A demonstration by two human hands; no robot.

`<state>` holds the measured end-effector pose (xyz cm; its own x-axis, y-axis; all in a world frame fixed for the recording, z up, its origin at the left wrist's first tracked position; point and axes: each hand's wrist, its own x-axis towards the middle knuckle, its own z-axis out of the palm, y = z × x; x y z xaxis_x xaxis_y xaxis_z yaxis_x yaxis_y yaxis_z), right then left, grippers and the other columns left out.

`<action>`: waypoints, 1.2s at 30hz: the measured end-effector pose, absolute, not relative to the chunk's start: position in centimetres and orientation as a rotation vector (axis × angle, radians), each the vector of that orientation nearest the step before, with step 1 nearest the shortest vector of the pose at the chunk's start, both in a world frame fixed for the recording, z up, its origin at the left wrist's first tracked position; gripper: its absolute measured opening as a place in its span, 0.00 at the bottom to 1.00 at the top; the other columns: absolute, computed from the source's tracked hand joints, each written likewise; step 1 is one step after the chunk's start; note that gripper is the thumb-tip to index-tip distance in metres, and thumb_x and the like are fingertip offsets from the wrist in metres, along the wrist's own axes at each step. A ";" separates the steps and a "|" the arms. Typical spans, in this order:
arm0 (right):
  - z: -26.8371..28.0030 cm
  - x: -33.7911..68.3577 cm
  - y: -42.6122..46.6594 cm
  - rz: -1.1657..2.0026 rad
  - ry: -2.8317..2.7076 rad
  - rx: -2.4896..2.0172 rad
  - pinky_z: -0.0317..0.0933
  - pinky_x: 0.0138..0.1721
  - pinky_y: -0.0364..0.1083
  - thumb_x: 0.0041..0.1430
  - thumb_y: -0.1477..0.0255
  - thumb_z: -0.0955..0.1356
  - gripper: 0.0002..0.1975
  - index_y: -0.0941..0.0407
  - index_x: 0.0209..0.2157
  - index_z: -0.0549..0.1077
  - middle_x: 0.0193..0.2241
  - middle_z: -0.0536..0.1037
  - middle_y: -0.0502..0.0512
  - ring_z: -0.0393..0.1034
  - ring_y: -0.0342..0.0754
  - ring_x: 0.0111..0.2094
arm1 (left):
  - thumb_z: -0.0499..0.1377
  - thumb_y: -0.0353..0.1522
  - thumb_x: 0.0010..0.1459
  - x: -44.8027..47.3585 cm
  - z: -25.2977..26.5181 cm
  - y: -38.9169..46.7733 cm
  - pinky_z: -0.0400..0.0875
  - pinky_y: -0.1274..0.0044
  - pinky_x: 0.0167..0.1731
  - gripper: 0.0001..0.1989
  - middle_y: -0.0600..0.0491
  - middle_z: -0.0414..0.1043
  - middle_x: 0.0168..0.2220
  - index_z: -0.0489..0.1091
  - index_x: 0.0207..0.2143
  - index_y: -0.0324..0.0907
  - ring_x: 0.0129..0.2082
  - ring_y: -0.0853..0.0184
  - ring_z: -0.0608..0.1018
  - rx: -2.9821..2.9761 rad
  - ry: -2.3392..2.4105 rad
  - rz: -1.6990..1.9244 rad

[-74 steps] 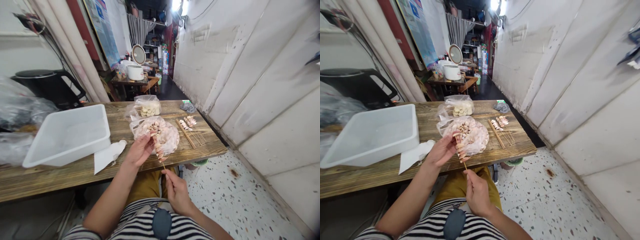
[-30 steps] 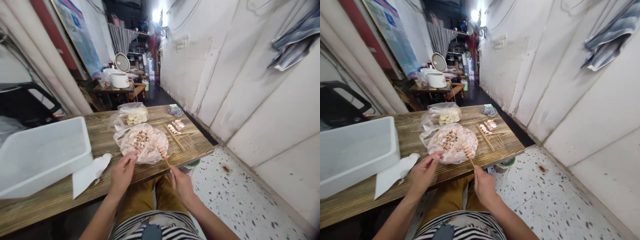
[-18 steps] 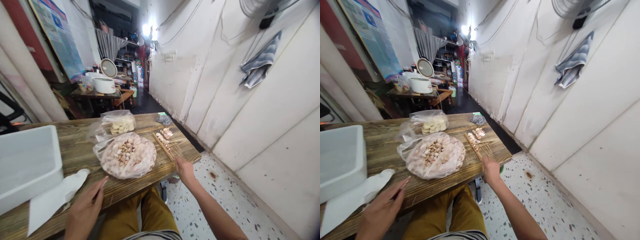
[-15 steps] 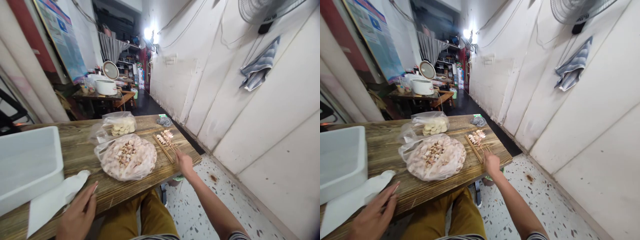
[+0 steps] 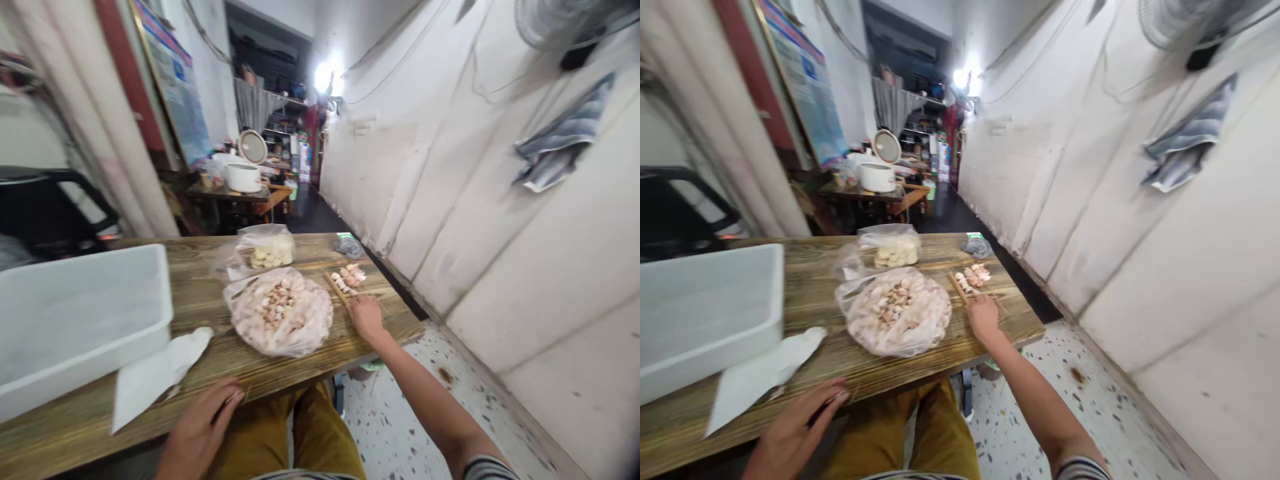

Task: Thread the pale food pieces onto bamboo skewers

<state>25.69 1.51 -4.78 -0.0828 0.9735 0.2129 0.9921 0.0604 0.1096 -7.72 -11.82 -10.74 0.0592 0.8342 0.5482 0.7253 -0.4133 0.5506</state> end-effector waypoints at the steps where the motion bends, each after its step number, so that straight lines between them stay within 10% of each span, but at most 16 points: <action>1: -5.2 25.3 1.0 -0.333 -2.246 -2.065 0.56 0.38 0.44 0.61 0.72 0.62 0.10 0.60 0.34 0.74 0.36 0.74 0.60 0.66 0.49 0.39 | 0.55 0.40 0.54 -7.3 -10.7 -12.0 0.72 0.69 0.44 0.13 0.51 0.77 0.39 0.74 0.37 0.46 0.40 0.61 0.77 2.206 1.619 1.285; 6: -6.2 24.5 1.0 -0.382 -2.319 -1.960 0.56 0.37 0.46 0.59 0.79 0.61 0.11 0.62 0.38 0.73 0.36 0.73 0.63 0.65 0.52 0.40 | 0.53 0.32 0.56 -5.5 -10.1 -12.6 0.71 0.71 0.46 0.19 0.48 0.73 0.47 0.66 0.51 0.46 0.46 0.63 0.74 2.245 1.646 1.280; 14: -5.1 23.3 2.2 -0.331 -2.329 -2.011 0.59 0.36 0.49 0.55 0.86 0.60 0.13 0.68 0.30 0.76 0.35 0.74 0.73 0.68 0.59 0.40 | 0.52 0.30 0.57 -5.1 -10.0 -13.5 0.71 0.72 0.45 0.17 0.48 0.74 0.44 0.69 0.48 0.46 0.44 0.63 0.75 2.213 1.605 1.276; 21: -3.6 24.0 4.7 0.104 -2.086 -2.212 0.62 0.34 0.47 0.49 0.78 0.66 0.06 0.65 0.27 0.76 0.29 0.77 0.71 0.73 0.57 0.35 | 0.54 0.37 0.57 -5.9 -8.9 -14.1 0.70 0.77 0.29 0.15 0.53 0.70 0.20 0.69 0.20 0.41 0.24 0.69 0.73 2.210 1.818 1.032; 24: -3.0 25.4 4.6 0.369 -1.995 -2.116 0.63 0.31 0.44 0.47 0.74 0.66 0.06 0.62 0.21 0.73 0.22 0.77 0.62 0.74 0.53 0.30 | 0.51 0.35 0.58 -6.8 -8.2 -14.3 0.70 0.74 0.36 0.11 0.48 0.73 0.35 0.71 0.35 0.41 0.35 0.65 0.75 2.234 1.829 0.958; 29: -3.2 26.2 0.7 0.784 -1.797 -1.782 0.63 0.27 0.39 0.50 0.72 0.60 0.08 0.58 0.22 0.65 0.20 0.74 0.52 0.71 0.43 0.23 | 0.47 0.28 0.57 -8.0 -6.3 -12.3 0.58 0.63 0.52 0.26 0.42 0.50 0.62 0.55 0.59 0.40 0.59 0.56 0.59 2.292 1.850 1.054; 32: -4.7 24.9 -3.3 0.918 -1.677 -1.614 0.63 0.25 0.39 0.51 0.69 0.59 0.07 0.57 0.25 0.63 0.22 0.74 0.51 0.69 0.41 0.22 | 0.48 0.33 0.58 -7.8 -4.8 -9.5 0.64 0.69 0.46 0.16 0.46 0.73 0.44 0.71 0.44 0.43 0.44 0.60 0.73 2.275 1.827 1.142; 36: -7.7 22.5 -8.5 1.253 -1.304 -1.270 0.52 0.16 0.37 0.46 0.70 0.62 0.05 0.57 0.26 0.64 0.21 0.70 0.47 0.58 0.37 0.14 | 0.52 0.36 0.56 -5.9 -3.0 -4.9 0.64 0.69 0.43 0.14 0.49 0.75 0.24 0.74 0.26 0.42 0.29 0.63 0.75 2.310 1.853 1.042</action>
